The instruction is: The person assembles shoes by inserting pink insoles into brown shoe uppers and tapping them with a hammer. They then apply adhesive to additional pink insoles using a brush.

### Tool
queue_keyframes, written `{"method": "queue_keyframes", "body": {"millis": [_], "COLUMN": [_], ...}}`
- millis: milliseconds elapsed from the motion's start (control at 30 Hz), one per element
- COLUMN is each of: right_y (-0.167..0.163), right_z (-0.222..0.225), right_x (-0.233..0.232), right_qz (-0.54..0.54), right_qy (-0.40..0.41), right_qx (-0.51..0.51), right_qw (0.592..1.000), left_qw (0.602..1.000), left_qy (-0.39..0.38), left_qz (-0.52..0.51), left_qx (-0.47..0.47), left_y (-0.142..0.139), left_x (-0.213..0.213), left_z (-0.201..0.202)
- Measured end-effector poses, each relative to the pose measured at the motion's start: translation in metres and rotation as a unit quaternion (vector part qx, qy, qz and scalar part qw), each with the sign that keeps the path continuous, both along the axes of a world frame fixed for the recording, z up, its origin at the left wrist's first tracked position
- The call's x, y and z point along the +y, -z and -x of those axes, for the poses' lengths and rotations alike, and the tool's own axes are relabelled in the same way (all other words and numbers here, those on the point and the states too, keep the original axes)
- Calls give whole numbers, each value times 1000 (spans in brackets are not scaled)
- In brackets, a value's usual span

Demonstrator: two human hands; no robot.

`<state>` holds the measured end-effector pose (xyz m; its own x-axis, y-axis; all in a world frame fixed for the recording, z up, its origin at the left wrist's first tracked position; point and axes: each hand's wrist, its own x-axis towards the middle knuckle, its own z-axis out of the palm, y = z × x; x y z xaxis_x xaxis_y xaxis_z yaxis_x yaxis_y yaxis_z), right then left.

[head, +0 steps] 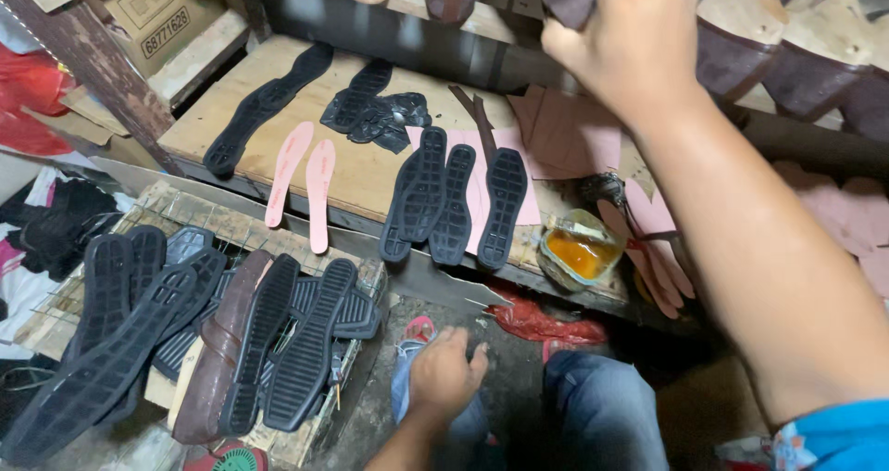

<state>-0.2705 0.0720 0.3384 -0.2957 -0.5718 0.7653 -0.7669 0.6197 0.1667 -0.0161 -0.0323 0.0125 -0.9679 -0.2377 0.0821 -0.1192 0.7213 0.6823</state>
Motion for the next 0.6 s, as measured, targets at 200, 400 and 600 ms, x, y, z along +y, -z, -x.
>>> {"method": "queue_keyframes", "body": {"millis": [200,400,600], "right_y": [78,201,252], "right_z": [-171,-294,-317], "right_x": [102,133,191], "right_qz": [133,174,192], "right_qy": [-86,-105,33], "right_qx": [-82,-287,-376], "right_qw": [984,936,906], "left_qw": [892,670,969], "left_qy": [16,-17,54], "left_qz": [-452,-741,-213], "left_qx": [21,31,115], "left_y": [-23,-76,-101], "left_x": [23,87,73], "left_z": [-14,-58,-62]}}
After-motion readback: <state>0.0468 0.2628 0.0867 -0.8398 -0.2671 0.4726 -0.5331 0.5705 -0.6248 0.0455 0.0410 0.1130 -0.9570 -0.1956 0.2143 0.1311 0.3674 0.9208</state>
